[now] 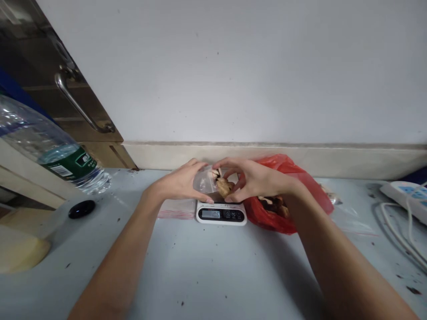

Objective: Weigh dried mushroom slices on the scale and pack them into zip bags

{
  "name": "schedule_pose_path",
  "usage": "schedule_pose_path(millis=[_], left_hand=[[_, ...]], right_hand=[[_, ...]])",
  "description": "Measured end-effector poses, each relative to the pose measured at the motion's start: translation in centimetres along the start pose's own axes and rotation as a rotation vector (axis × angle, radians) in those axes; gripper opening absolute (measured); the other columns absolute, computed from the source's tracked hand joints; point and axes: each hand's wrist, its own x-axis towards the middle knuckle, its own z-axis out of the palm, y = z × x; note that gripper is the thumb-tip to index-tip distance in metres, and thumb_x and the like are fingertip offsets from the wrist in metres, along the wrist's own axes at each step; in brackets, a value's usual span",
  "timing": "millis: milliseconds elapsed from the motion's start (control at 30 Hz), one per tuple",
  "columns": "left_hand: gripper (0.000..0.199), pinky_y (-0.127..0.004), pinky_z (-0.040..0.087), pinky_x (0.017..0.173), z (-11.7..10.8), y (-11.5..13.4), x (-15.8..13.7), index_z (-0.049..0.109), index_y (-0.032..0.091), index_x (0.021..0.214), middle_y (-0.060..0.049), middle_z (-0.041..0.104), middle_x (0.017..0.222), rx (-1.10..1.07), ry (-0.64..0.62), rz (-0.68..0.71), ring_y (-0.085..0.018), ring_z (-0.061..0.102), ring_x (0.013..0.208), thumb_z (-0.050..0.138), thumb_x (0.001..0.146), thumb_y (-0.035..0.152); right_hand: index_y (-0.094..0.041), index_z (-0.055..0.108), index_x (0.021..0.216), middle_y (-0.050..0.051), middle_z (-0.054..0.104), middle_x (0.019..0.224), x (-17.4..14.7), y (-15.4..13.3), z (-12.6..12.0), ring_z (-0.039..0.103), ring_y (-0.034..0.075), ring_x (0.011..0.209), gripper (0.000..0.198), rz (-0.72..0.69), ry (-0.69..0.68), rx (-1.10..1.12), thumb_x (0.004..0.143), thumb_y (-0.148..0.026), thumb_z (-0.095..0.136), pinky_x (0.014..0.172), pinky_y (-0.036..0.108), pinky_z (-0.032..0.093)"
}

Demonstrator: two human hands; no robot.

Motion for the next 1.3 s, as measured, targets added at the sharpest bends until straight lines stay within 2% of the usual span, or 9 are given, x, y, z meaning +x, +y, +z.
schedule_pose_path(millis=[167,333,433,567,767,867,1033,1167,1300], left_hand=[[0.097,-0.05,0.041,0.115,-0.5,-0.1,-0.3,0.052,0.023,0.147,-0.015,0.054,0.148,-0.078,-0.009,0.018,-0.038,0.05,0.138,0.089,0.065,0.059],[0.103,-0.05,0.038,0.119,-1.0,0.0,-0.6,0.048,0.027,0.15,-0.014,0.047,0.157,-0.158,0.025,0.064,-0.038,0.043,0.146,0.09,0.063,0.063],[0.101,-0.047,0.036,0.122,-1.1,0.5,-0.6,0.046,0.023,0.151,-0.015,0.046,0.159,-0.185,0.055,0.09,-0.036,0.042,0.148,0.089,0.066,0.058],[0.095,-0.047,0.036,0.122,-0.9,1.2,-0.4,0.049,0.025,0.151,-0.013,0.047,0.158,-0.182,0.129,0.138,-0.035,0.044,0.146,0.088,0.068,0.053],[0.084,-0.05,0.035,0.123,-0.5,1.5,-0.2,0.051,0.024,0.15,-0.014,0.05,0.158,-0.122,0.179,0.133,-0.034,0.045,0.147,0.081,0.076,0.052],[0.079,-0.049,0.038,0.121,-0.4,1.8,-0.1,0.056,0.021,0.146,-0.015,0.055,0.153,-0.149,0.204,0.168,-0.033,0.05,0.143,0.08,0.077,0.05],[0.072,-0.048,0.046,0.112,-0.6,2.8,-0.2,0.062,0.022,0.14,-0.011,0.066,0.143,-0.255,0.185,0.193,-0.034,0.059,0.133,0.081,0.076,0.05],[0.063,-0.045,0.05,0.107,-1.3,3.3,-0.8,0.069,0.022,0.131,-0.012,0.067,0.142,-0.402,0.216,0.168,-0.034,0.06,0.133,0.081,0.078,0.052],[0.064,-0.042,0.053,0.105,-1.7,3.4,-1.4,0.072,0.023,0.126,-0.012,0.069,0.138,-0.545,0.207,0.198,-0.033,0.063,0.13,0.08,0.078,0.065]], right_hand=[[-0.028,0.053,0.141,0.011,0.061,0.147,-0.7,-0.1,-0.5,0.061,0.029,0.131,0.081,-0.043,-0.006,0.137,0.066,-0.021,0.083,0.099,0.043,0.058],[-0.023,0.068,0.109,0.009,0.07,0.131,-1.1,-1.0,-0.9,0.072,0.025,0.109,0.045,-0.063,0.099,0.2,0.067,-0.026,0.084,0.095,0.042,0.06],[-0.021,0.071,0.087,0.008,0.075,0.119,-0.8,-1.9,-0.6,0.074,0.024,0.102,0.027,-0.09,0.237,0.142,0.069,-0.034,0.085,0.094,0.041,0.06],[-0.021,0.077,0.084,0.006,0.08,0.099,-0.2,-3.3,0.5,0.074,0.026,0.098,0.026,-0.153,0.373,0.032,0.071,-0.043,0.086,0.095,0.043,0.061],[-0.023,0.081,0.086,0.005,0.081,0.104,-0.4,-4.2,1.1,0.076,0.023,0.091,0.007,-0.164,0.419,-0.185,0.081,-0.024,0.077,0.085,0.037,0.062],[-0.021,0.08,0.089,0.005,0.082,0.102,-0.8,-4.5,1.3,0.076,0.023,0.095,0.013,-0.162,0.39,-0.157,0.083,-0.015,0.07,0.09,0.036,0.061],[-0.021,0.068,0.092,0.005,0.08,0.103,-1.1,-5.0,1.8,0.076,0.023,0.1,0.013,-0.172,0.446,0.018,0.082,-0.026,0.075,0.087,0.037,0.063],[-0.023,0.073,0.094,0.007,0.078,0.112,-1.6,-5.0,1.2,0.071,0.026,0.114,0.017,-0.205,0.554,-0.173,0.087,-0.038,0.074,0.101,0.045,0.055],[-0.024,0.077,0.088,0.009,0.069,0.139,-2.0,-4.7,0.5,0.058,0.03,0.135,0.019,-0.288,0.473,-0.264,0.083,-0.043,0.078,0.111,0.046,0.046]])
